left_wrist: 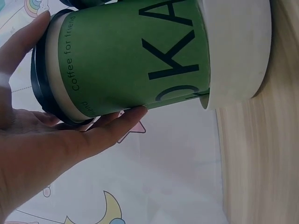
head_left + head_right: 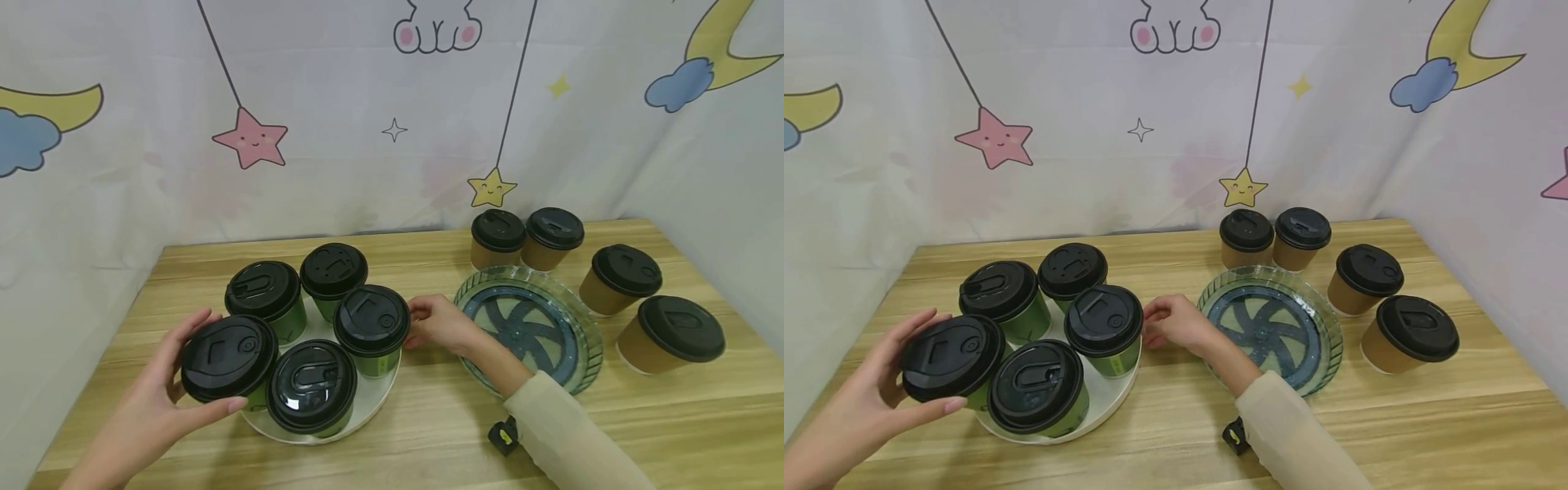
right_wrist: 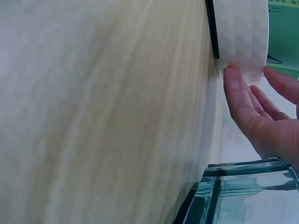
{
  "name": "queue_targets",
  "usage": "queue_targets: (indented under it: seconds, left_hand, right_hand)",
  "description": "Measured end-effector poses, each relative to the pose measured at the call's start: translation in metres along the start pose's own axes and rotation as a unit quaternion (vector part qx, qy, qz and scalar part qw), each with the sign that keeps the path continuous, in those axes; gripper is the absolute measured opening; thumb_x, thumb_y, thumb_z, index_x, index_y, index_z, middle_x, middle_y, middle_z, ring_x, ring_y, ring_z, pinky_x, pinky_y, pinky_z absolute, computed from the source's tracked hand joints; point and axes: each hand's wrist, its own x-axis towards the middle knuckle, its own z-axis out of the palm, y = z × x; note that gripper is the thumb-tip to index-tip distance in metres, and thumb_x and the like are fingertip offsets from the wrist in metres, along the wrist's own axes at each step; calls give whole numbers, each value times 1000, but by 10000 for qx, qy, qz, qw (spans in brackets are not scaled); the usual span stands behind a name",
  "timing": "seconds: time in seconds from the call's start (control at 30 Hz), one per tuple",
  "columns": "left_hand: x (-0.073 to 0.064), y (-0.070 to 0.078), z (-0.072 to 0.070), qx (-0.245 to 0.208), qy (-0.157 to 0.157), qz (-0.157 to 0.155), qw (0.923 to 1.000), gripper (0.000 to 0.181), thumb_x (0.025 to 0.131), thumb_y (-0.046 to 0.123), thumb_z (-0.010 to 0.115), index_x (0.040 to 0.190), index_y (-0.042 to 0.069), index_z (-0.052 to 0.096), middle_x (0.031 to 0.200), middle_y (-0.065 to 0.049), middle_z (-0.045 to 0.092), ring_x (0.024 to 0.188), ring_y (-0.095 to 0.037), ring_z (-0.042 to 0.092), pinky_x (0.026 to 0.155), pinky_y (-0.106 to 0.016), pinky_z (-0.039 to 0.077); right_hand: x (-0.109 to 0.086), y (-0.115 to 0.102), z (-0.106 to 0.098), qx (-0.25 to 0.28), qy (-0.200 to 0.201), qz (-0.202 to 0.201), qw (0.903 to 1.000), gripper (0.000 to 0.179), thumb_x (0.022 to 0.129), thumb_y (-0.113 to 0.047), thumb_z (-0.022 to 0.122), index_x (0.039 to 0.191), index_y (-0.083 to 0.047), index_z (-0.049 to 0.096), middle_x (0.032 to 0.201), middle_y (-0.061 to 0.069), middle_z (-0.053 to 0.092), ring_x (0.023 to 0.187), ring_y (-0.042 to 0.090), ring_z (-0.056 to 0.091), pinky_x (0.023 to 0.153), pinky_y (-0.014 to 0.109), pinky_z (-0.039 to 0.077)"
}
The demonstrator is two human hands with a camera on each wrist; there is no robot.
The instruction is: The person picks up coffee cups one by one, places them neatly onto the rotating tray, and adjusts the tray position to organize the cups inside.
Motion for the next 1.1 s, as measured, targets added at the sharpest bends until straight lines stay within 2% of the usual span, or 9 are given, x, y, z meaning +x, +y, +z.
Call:
queue_targets:
  seconds: [0.37,0.57,0.63,0.83,0.87,0.93,1.0,1.03,1.1]
  left_hand:
    - [1,-5,3,202,-91,-205,9995,101,68,8,80,145,28,18,141,2,29,115,5,31,75,-3,35]
    - [0,-9,4,166,-86,-247,9995,100,69,7,80,145,28,18,141,0,28,114,5,31,76,-4,35]
    - [0,-10,4,196,-57,-262,9994,101,69,7,80,145,28,17,141,-1,28,114,5,32,82,-15,42]
    - [0,-10,4,282,-20,-306,9991,102,69,9,80,145,28,16,142,-4,28,115,6,31,83,-14,42]
    - [0,-10,4,263,-34,-312,9992,102,69,9,80,145,28,16,142,-5,28,116,6,29,86,-17,42]
    - [1,-9,4,237,-63,-347,9991,103,69,10,80,145,28,15,144,-7,26,118,4,27,92,-39,43]
    - [1,-8,5,230,-91,-398,9989,104,68,11,81,146,29,14,144,-8,25,121,-2,27,86,-60,39]
    - [1,-7,5,208,-104,-424,9988,104,68,11,81,146,29,14,145,-9,25,123,-5,26,80,-66,36]
    - [0,-7,5,202,-123,-465,9986,104,68,12,81,146,28,13,145,-9,24,124,-13,26,79,-66,36]
  right_hand:
    - [-2,0,0,-17,25,42,10000,16,86,6,56,102,10,57,80,10,63,73,21,63,70,41,54]
    - [-2,-1,1,-12,23,51,10000,16,86,6,56,101,10,57,79,10,63,72,22,63,70,41,54]
    - [-2,-2,1,-18,23,57,10000,16,86,6,56,101,10,57,79,10,63,72,22,63,70,41,54]
    - [-2,-3,0,-28,32,30,10000,16,86,6,56,102,10,57,80,10,63,72,22,63,70,41,54]
    - [-2,-3,0,-26,39,24,10000,16,86,6,55,102,10,57,80,10,63,72,22,63,70,41,54]
    - [-2,-3,0,-18,45,15,10000,16,86,6,55,102,10,57,80,10,63,73,21,63,70,41,54]
    - [-2,-3,0,-22,41,17,10000,16,86,6,55,102,10,57,80,10,63,73,21,63,70,41,54]
    - [-1,-3,0,-20,35,15,10000,16,86,6,55,102,10,57,80,10,63,73,21,63,70,41,54]
    - [-1,-2,0,-23,30,8,10000,17,86,6,55,102,10,57,80,10,63,73,21,63,70,40,54]
